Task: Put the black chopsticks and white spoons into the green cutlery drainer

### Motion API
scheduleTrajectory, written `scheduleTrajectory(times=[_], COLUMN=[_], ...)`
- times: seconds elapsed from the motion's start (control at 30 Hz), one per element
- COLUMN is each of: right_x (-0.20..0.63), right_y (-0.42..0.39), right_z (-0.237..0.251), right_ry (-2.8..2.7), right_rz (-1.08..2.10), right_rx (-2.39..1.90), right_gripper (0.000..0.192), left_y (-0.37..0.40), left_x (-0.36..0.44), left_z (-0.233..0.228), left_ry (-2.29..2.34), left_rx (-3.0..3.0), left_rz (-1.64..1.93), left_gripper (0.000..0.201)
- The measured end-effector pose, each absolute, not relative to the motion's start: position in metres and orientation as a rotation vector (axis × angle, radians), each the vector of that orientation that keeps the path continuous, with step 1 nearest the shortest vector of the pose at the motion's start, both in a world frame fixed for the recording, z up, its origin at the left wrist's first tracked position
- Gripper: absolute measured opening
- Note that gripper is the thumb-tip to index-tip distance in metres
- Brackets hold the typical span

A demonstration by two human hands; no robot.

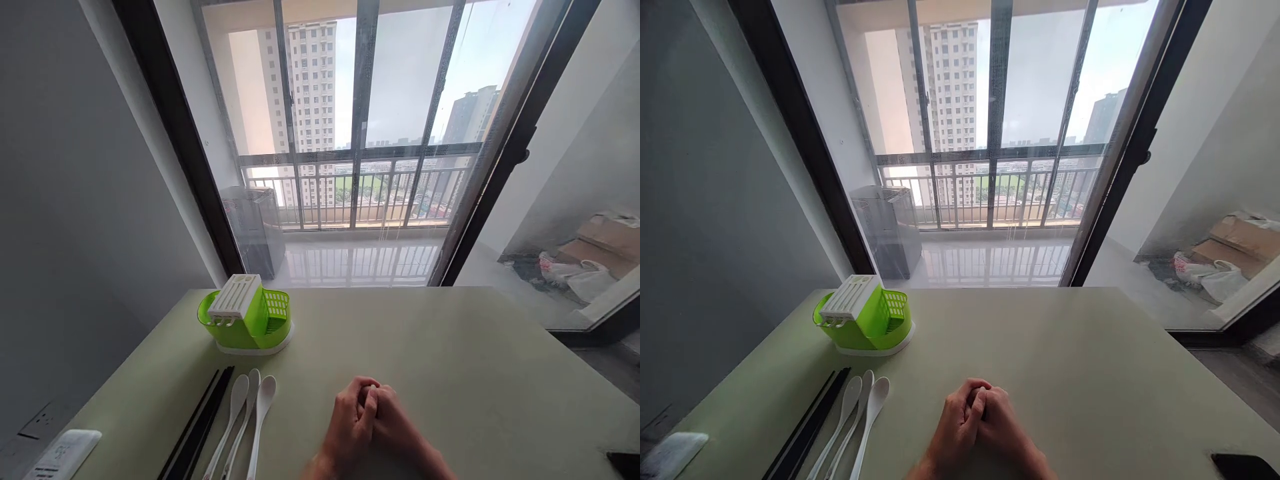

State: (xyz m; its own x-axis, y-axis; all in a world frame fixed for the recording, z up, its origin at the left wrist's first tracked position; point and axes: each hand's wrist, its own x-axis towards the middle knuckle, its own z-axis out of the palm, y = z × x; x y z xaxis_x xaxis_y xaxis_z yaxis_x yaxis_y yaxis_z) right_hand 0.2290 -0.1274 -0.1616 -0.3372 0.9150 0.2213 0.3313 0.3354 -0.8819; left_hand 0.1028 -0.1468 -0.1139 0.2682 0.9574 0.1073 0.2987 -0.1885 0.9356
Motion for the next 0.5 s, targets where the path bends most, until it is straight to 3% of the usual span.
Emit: scheduleTrajectory(times=[0.5], right_x=[0.2303], right_y=[-0.1275], right_z=[-0.1633], right_ry=[-1.828], right_rz=[1.027], right_rx=[-1.076], right_gripper=[0.033], left_y=[-0.1485], left_x=[0.1036], left_z=[-0.1111], left_ry=[1.191], left_rx=[1.667], left_rz=[0.937], left_gripper=[0.038])
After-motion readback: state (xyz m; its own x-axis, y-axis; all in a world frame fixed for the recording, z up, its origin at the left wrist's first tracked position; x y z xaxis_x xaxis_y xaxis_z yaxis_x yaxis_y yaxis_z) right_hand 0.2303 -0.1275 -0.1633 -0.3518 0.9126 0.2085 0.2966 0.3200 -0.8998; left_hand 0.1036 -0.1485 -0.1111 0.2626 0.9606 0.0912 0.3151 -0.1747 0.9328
